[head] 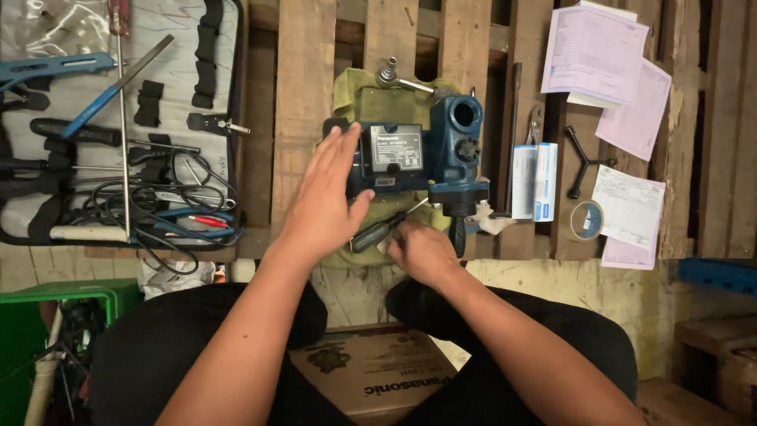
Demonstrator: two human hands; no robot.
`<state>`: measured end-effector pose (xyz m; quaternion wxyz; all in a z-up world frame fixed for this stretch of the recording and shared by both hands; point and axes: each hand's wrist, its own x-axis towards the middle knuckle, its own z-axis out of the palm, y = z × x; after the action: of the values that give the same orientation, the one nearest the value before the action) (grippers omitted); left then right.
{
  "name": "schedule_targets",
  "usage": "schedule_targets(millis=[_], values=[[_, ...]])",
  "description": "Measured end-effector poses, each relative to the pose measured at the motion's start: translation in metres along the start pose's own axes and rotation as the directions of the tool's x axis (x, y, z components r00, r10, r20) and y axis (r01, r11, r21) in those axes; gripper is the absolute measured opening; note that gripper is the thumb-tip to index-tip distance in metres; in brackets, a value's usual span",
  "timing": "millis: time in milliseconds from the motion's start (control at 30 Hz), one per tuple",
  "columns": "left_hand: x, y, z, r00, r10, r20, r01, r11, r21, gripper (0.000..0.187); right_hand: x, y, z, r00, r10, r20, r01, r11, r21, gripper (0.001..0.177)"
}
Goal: A person uses a screwdriver to adjust and repair electrical components on a blue motor pump resting on a wooden pallet.
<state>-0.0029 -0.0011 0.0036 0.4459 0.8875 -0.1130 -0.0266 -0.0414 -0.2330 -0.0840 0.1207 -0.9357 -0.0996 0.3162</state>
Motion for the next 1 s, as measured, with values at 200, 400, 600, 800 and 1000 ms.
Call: schedule_targets(millis=[200,400,600,800,1000], values=[[0.0,0.007,-0.004,1.0,-0.025,0.011,0.025,0.999,-0.026,0.091,0.005,-0.007,0.001,0.998,0.029,0.049,-0.025,0.996,-0.09,0.034],[-0.003,0.019,-0.014,0.999,-0.03,-0.011,0.028,0.99,-0.135,0.101,-0.002,-0.014,-0.014,0.997,0.064,0.047,-0.067,0.994,0.081,0.034],[-0.005,0.015,-0.011,1.0,-0.001,-0.028,-0.003,0.993,-0.12,0.103,0.001,-0.011,-0.008,0.996,0.079,0.042,-0.082,0.992,0.091,0.035],[-0.006,0.022,-0.017,1.0,-0.015,-0.019,0.012,0.99,-0.14,0.102,-0.002,-0.017,-0.015,0.996,0.085,0.034,-0.088,0.99,0.108,0.037],[-0.008,0.002,0.01,0.902,0.246,-0.355,-0.194,0.965,0.175,0.064,-0.01,-0.013,-0.026,0.988,0.128,-0.081,-0.106,0.966,0.234,0.038]])
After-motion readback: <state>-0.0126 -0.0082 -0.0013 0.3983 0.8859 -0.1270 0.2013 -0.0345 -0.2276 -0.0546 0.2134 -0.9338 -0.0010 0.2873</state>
